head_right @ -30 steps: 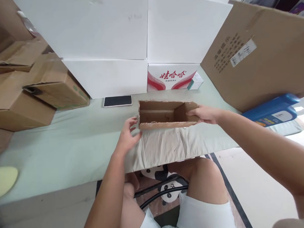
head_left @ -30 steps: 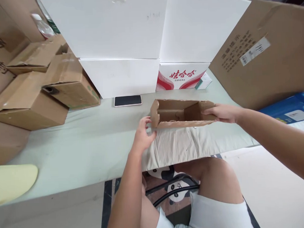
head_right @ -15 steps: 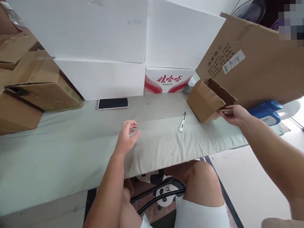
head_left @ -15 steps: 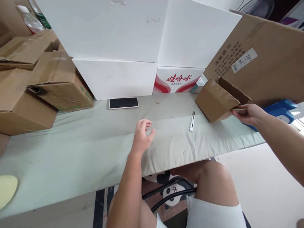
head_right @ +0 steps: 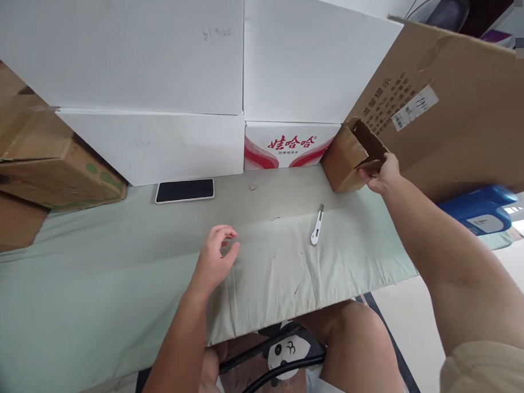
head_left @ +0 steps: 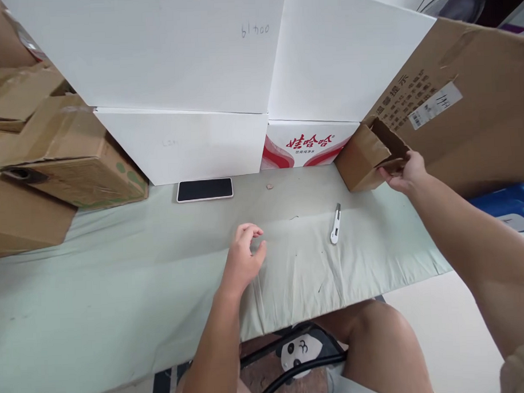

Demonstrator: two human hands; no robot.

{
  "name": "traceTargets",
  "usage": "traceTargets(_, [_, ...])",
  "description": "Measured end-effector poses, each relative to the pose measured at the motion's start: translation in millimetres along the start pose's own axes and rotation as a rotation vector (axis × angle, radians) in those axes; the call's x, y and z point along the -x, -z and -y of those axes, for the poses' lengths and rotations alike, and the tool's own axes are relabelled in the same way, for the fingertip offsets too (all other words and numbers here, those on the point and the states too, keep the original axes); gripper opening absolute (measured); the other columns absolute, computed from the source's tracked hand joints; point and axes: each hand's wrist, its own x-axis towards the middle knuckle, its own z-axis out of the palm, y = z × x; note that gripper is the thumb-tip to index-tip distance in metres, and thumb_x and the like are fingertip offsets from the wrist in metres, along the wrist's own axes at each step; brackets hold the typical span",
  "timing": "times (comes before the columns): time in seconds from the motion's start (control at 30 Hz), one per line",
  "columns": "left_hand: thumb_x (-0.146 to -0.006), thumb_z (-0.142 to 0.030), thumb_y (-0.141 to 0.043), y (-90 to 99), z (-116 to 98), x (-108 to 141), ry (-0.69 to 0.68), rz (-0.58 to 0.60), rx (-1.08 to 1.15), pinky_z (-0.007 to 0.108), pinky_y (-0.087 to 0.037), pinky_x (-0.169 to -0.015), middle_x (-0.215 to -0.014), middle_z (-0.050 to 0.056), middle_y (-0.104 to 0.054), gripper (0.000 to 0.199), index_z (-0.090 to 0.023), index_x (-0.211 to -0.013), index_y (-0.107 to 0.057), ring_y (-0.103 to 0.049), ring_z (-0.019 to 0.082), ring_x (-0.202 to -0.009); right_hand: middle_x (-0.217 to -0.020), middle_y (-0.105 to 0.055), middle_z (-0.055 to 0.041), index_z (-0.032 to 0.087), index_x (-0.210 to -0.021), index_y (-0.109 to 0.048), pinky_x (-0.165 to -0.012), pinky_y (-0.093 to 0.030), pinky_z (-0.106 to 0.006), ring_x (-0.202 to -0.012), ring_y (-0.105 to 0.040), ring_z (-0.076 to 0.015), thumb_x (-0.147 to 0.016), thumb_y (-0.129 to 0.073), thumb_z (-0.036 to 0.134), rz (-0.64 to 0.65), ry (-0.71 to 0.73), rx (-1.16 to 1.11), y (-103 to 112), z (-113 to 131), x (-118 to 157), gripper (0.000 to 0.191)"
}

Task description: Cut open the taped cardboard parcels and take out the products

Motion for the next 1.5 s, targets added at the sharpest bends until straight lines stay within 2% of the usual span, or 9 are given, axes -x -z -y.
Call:
traceTargets(0.1, [-0.089,-0.02,-0.058,0.1,0,-1,0.018,0.02,-0.019,0.033,-0.057,-0.078,-0.115,0.008,-0.064,0.014,-0.023,-0.1,-0.066,-0.067,0.021,-0.1,-0.09,-0.056,-0.0132,0.022,-0.089,-0.057,-0.08,-0.055,-0.026,-0.091,-0.064,-0.0171,-0.106,0.001,0.044,-0.022,-0.056,-0.063,-19,8,-10,0.065])
traceTargets(0.3, [-0.09,-0.021,-0.057,6.4,-2,-4,0.022,0.001,-0.014,0.034,-0.057,-0.081,-0.117,0.008,-0.065,0.012,-0.022,-0.098,-0.066,-0.067,0.021,-0.099,-0.104,-0.067,-0.0196,0.019,-0.091,-0.061,-0.088,-0.055,-0.03,-0.102,-0.07,-0.0202,-0.106,-0.022,0.047,0.23,-0.127,0.012,-65,12,9,0.051])
traceTargets(0.53, [-0.088,-0.018,-0.058,30.7,-5,17,0.016,-0.075,0.053,0.035,-0.059,-0.089,-0.118,0.008,-0.068,0.02,-0.022,-0.105,-0.067,-0.07,0.022,-0.105,-0.119,-0.074,-0.0103,0.021,-0.091,-0.072,-0.103,-0.055,-0.037,-0.099,-0.072,-0.0208,-0.094,-0.058,0.034,0.537,0.05,0.242,-182,19,92,0.019])
traceTargets(0.63, [-0.089,-0.019,-0.059,44.9,-5,27,0.059,-0.112,0.093,0.034,-0.06,-0.081,-0.122,0.01,-0.07,0.026,-0.022,-0.114,-0.067,-0.071,0.023,-0.105,-0.122,-0.075,-0.0087,0.024,-0.102,-0.076,-0.113,-0.05,-0.044,-0.112,-0.07,-0.026,-0.089,-0.067,0.033,0.745,0.376,0.414,-255,34,150,0.019])
traceTargets(0.73, [-0.089,-0.018,-0.059,58.2,-4,32,0.092,-0.169,0.118,0.039,-0.06,-0.092,-0.121,0.01,-0.073,0.025,-0.021,-0.113,-0.067,-0.072,0.023,-0.105,-0.13,-0.072,-0.0127,0.023,-0.123,-0.073,-0.111,-0.052,-0.052,-0.12,-0.067,-0.0321,-0.091,-0.06,0.031,0.851,0.915,0.571,-332,60,212,0.035])
traceTargets(0.83, [-0.089,-0.018,-0.058,70.1,-2,35,0.138,-0.196,0.157,0.042,-0.06,-0.094,-0.123,0.01,-0.075,0.024,-0.02,-0.111,-0.068,-0.073,0.024,-0.105,-0.145,-0.061,-0.0152,0.022,-0.139,-0.064,-0.113,-0.049,-0.055,-0.132,-0.06,-0.0357,-0.091,-0.056,0.025,0.742,1.303,0.6,-400,90,263,0.049])
traceTargets(0.97, [-0.092,-0.02,-0.056,83.8,0,38,0.146,-0.206,0.205,0.043,-0.06,-0.093,-0.122,0.011,-0.077,0.021,-0.02,-0.11,-0.068,-0.073,0.025,-0.106,-0.153,-0.053,-0.0128,0.025,-0.143,-0.058,-0.114,-0.047,-0.057,-0.142,-0.05,-0.0378,-0.09,-0.058,0.024,0.609,1.423,0.659,-461,122,297,0.053])
traceTargets(1.3, [-0.091,-0.021,-0.06,99.6,2,41,0.178,-0.32,0.376,0.038,-0.058,-0.09,-0.1,0.006,-0.079,0.008,-0.023,-0.088,-0.067,-0.074,0.022,-0.098,-0.11,-0.068,-0.012,0.027,-0.09,-0.062,-0.107,-0.05,-0.058,-0.116,-0.057,-0.0353,-0.096,-0.055,0.041,0.492,1.434,0.469,-530,153,259,0.017])
traceTargets(1.5, [-0.09,-0.017,-0.06,103.7,0,41,0.189,-0.376,0.383,0.035,-0.056,-0.087,-0.095,0.005,-0.077,0.009,-0.022,-0.085,-0.065,-0.072,0.02,-0.094,-0.103,-0.067,-0.0137,0.025,-0.086,-0.058,-0.112,-0.044,-0.063,-0.113,-0.06,-0.0363,-0.098,-0.048,0.038,0.498,1.391,0.474,-515,154,270,0.02])
